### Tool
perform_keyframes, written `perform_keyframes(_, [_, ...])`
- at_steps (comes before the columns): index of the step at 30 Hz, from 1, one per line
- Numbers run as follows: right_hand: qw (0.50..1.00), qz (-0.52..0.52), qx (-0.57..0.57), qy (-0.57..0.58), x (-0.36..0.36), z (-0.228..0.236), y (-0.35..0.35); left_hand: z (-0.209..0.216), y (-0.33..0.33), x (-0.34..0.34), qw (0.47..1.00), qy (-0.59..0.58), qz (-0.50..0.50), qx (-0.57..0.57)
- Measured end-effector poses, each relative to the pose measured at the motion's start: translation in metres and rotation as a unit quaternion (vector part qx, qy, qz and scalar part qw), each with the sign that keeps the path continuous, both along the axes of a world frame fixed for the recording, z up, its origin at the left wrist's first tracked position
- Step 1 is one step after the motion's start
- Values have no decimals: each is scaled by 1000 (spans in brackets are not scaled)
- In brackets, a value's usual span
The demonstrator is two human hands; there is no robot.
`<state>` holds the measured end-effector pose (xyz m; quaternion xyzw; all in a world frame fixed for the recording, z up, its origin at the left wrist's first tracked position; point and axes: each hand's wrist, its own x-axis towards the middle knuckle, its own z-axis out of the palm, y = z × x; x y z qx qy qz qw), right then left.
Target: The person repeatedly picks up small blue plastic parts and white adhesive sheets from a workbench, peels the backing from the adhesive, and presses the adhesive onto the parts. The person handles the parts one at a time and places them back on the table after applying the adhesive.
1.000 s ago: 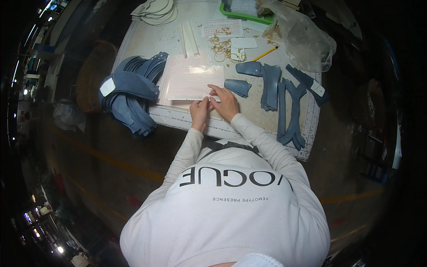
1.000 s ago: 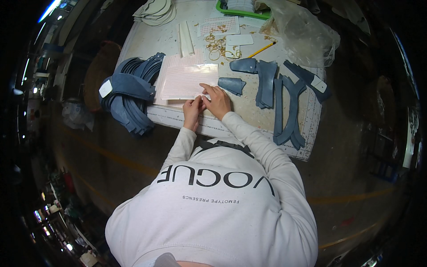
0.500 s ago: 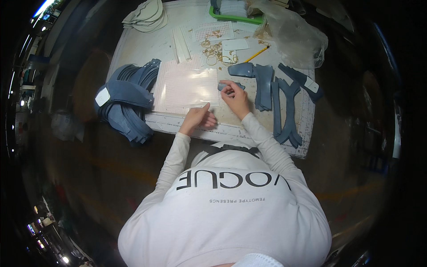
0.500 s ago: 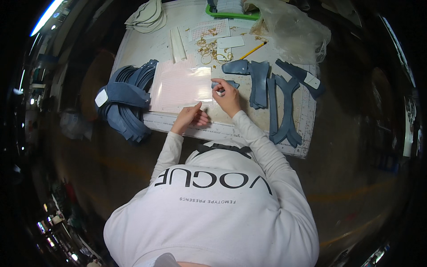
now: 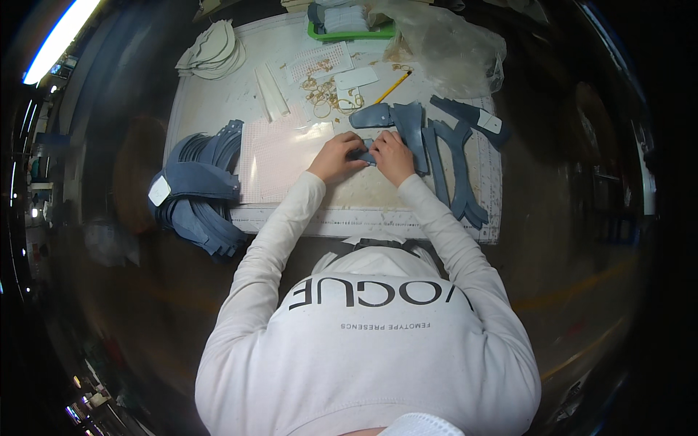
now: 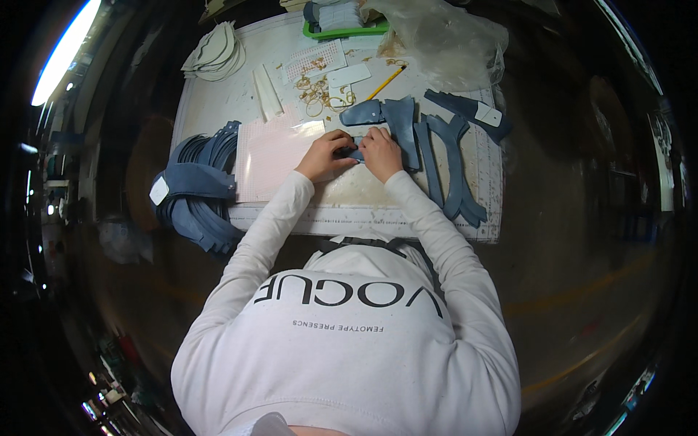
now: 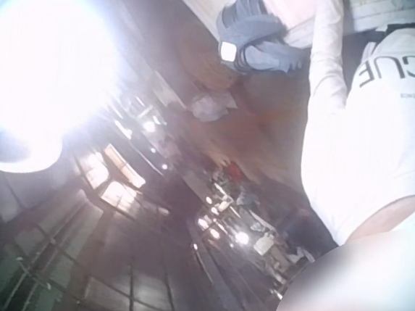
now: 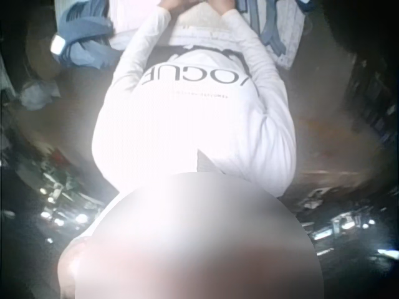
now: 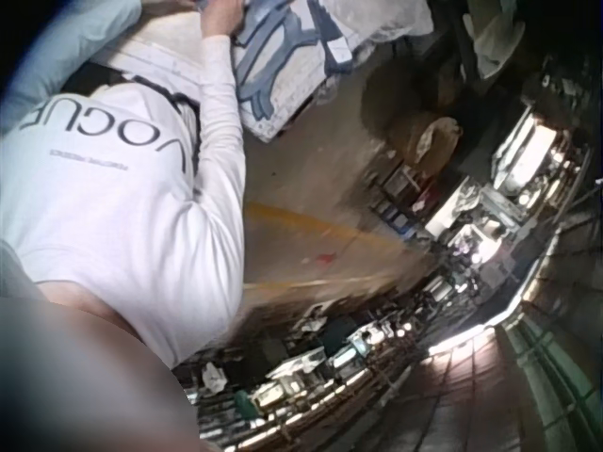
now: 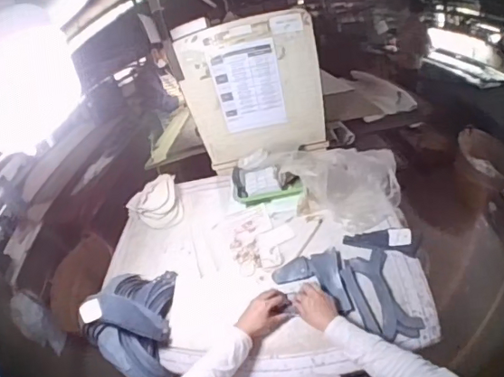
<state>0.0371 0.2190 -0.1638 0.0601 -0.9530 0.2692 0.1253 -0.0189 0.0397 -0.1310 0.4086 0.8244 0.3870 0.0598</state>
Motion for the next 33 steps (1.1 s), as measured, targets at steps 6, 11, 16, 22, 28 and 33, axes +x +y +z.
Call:
perform_keyframes(6, [997,-61,26,50,-2,6,-3,3,-2,-4,999,-40,-2,-21])
perform_keyframes(11, [975,-103,-193,-25,0,1,6,9,-2,-3,989,-134,65,-2])
perform_keyframes(16, [971,-119,-206,-29,6,-11,-12,12,-4,-3,999,-33,-8,-33])
perform_keyframes(22, [988,-102,-79,80,11,-7,-12,15,-6,-3,999,-39,-19,-28])
perform_keyframes(28, [960,-116,-255,-19,7,0,-1,14,-6,-3,998,-53,1,-17])
perform_keyframes(33, [977,-67,-198,-44,8,3,-12,7,-5,-4,999,16,-22,-36])
